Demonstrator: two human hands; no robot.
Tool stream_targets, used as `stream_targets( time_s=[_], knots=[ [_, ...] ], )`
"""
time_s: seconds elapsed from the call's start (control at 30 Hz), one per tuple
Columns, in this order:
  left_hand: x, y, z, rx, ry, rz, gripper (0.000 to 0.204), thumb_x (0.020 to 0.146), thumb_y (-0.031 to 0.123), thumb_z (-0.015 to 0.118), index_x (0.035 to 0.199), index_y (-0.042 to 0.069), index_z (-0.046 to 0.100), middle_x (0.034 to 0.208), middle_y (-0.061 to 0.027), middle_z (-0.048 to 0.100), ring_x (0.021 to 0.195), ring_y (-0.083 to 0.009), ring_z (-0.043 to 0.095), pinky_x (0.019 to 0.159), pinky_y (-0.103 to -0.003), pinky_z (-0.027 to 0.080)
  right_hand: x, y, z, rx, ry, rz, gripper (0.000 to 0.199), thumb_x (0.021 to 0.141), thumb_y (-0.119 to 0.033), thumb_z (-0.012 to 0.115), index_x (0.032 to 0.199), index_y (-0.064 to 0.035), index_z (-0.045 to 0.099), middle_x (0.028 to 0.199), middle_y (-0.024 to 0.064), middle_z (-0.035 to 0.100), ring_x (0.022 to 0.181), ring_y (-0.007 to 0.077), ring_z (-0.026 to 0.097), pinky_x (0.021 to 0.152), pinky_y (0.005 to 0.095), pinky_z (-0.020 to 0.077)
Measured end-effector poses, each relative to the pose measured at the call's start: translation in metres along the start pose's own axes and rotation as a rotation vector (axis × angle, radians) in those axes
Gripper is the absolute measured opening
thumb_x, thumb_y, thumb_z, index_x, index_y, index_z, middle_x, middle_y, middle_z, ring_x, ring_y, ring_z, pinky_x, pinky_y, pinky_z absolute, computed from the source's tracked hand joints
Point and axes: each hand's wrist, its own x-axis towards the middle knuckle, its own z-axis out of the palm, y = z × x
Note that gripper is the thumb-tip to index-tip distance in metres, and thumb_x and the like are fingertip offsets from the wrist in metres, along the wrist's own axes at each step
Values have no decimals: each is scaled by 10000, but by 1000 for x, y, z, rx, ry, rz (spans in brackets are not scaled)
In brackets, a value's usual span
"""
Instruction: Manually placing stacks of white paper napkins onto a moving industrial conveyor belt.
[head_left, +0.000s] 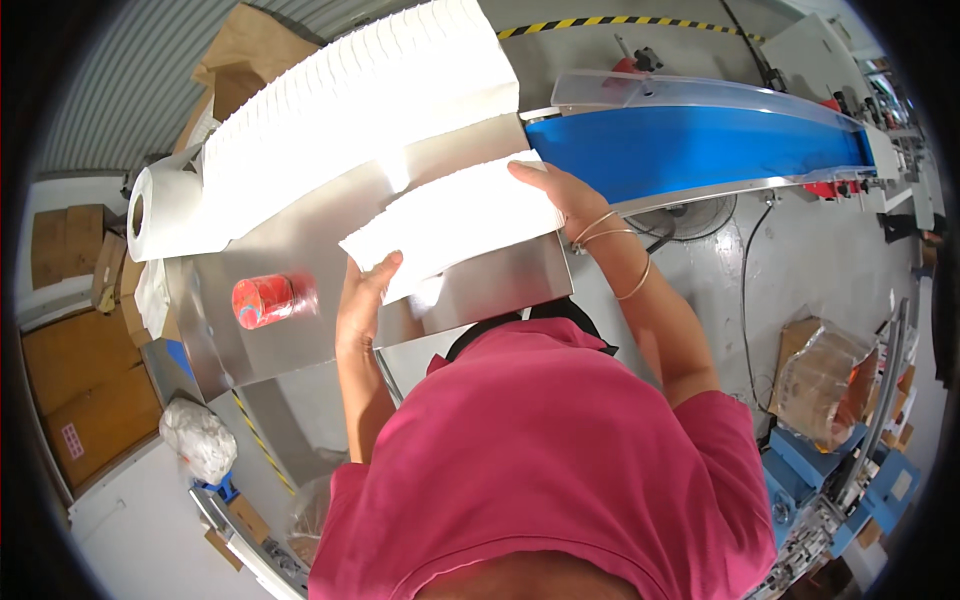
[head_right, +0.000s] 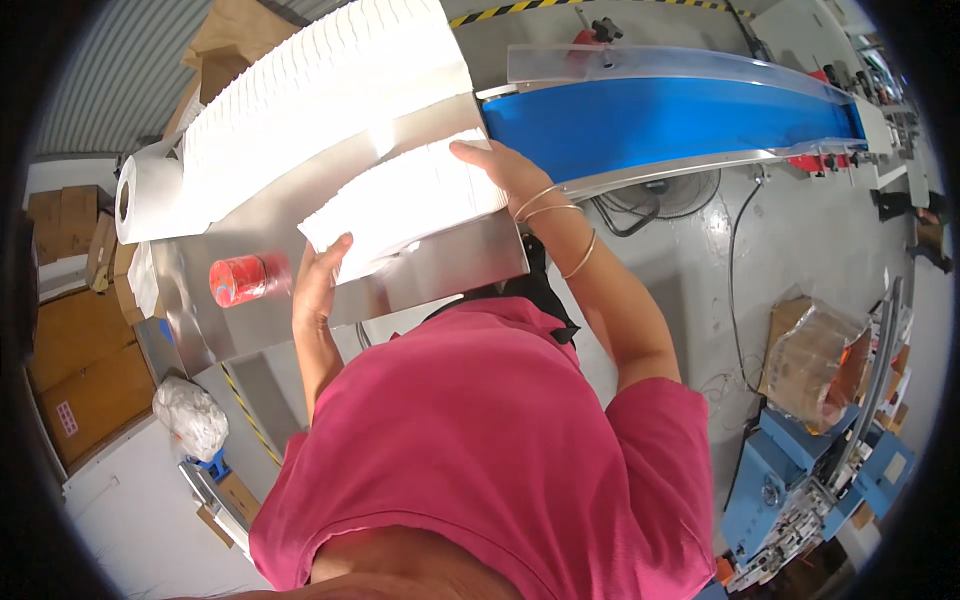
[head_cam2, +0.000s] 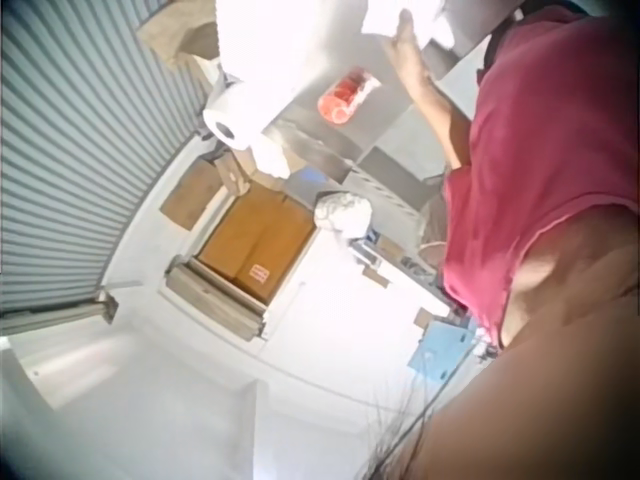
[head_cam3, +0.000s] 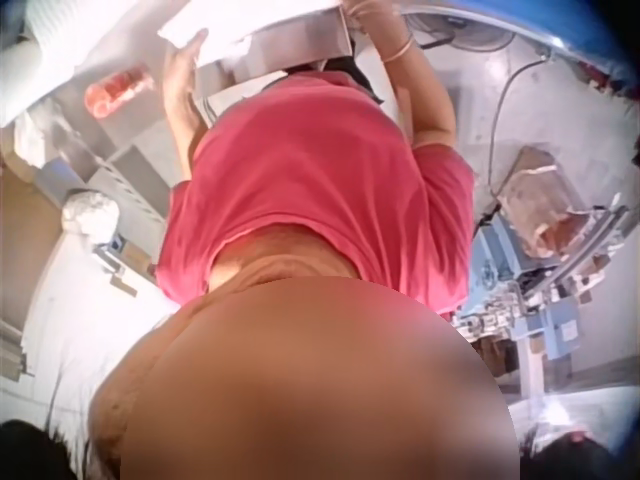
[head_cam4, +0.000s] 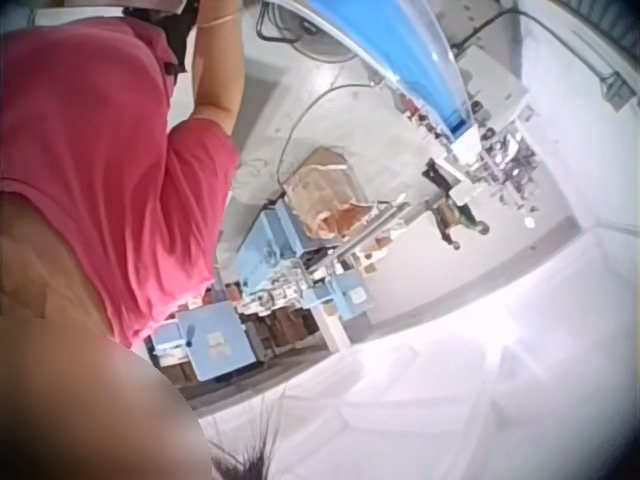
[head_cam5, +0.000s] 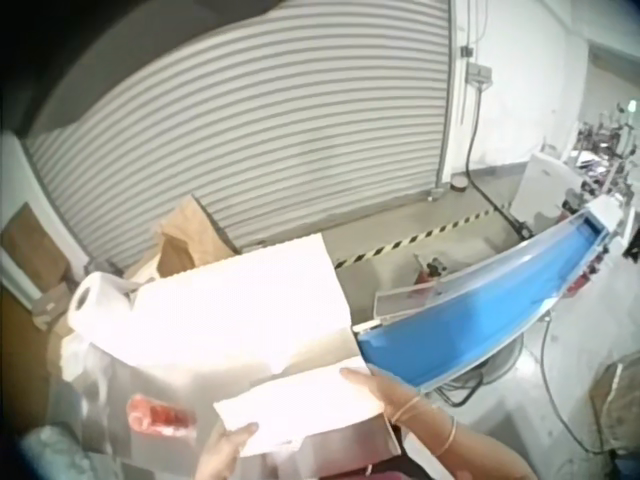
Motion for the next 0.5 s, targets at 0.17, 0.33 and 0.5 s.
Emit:
stream_targets(
  time_s=[0.17,0.33,0.5],
  knots=[
    [1,-4,-3,-46,-1,19,822,767,232,740,1394,-48,287,1368,-171,431,1279,-270,403,1087,-360,262,7,0,-7,268,-104,125,409,881,-247,612,1172,33,551,1134,135,624,1001,228,626,851,336,512],
    [5,-11,-7,-81,22,56,893,742,217,765,1402,-66,234,1307,-223,465,1224,-316,462,1059,-398,310,13,9,-17,376,-136,147,447,863,-263,624,1149,69,535,1043,173,653,965,281,641,842,361,511],
    [5,-16,-8,-91,103,31,902,736,218,772,1399,-66,232,1304,-222,462,1217,-317,463,1063,-401,307,-11,16,-4,-1008,428,-432,471,794,-366,633,977,60,552,893,278,631,829,425,620,751,442,502]
  ],
)
